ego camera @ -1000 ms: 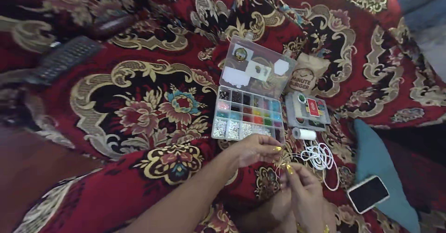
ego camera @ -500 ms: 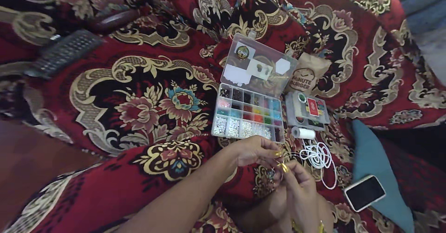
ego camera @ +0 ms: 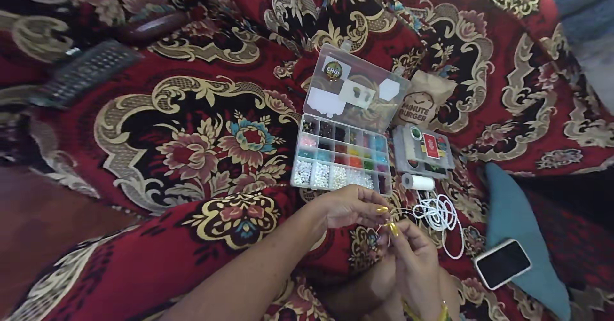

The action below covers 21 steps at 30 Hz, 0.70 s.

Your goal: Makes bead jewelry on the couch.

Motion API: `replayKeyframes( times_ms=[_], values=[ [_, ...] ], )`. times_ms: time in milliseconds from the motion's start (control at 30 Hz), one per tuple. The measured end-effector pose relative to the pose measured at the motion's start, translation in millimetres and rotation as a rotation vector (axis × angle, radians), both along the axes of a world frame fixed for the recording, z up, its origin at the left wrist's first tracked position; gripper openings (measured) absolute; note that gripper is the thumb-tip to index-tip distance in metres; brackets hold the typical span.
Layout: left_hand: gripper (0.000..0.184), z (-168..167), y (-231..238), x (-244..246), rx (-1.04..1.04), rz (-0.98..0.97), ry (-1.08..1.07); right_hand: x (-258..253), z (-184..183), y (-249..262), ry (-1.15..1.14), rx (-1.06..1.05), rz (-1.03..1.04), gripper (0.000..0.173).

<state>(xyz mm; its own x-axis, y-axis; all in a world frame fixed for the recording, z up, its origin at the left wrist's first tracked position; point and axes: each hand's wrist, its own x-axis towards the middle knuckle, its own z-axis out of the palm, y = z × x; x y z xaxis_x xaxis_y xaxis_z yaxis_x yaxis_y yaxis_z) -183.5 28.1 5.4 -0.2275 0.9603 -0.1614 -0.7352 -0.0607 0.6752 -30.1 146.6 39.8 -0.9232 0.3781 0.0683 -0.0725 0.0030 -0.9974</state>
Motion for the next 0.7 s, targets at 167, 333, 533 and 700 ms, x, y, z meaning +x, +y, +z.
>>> replayKeyframes(
  times_ms=[167, 333, 533, 700],
  values=[
    [0.016, 0.5, 0.3, 0.6, -0.033, -0.011, 0.029, -0.9, -0.6, -2.2, -0.009, 0.006, 0.008, 0.015],
    [0.017, 1.9, -0.7, 0.2, -0.041, -0.019, 0.056, -1.1, -0.9, -3.0, -0.01, 0.0, 0.001, 0.013],
    [0.014, 3.5, -0.9, -0.7, -0.069, -0.024, 0.128, -1.0, -2.4, -1.7, -0.002, 0.016, 0.007, 0.015],
    [0.012, 5.3, -1.0, -1.3, -0.083, -0.041, 0.164, -1.0, -2.6, -0.4, 0.015, 0.042, 0.031, 0.015]
  ],
)
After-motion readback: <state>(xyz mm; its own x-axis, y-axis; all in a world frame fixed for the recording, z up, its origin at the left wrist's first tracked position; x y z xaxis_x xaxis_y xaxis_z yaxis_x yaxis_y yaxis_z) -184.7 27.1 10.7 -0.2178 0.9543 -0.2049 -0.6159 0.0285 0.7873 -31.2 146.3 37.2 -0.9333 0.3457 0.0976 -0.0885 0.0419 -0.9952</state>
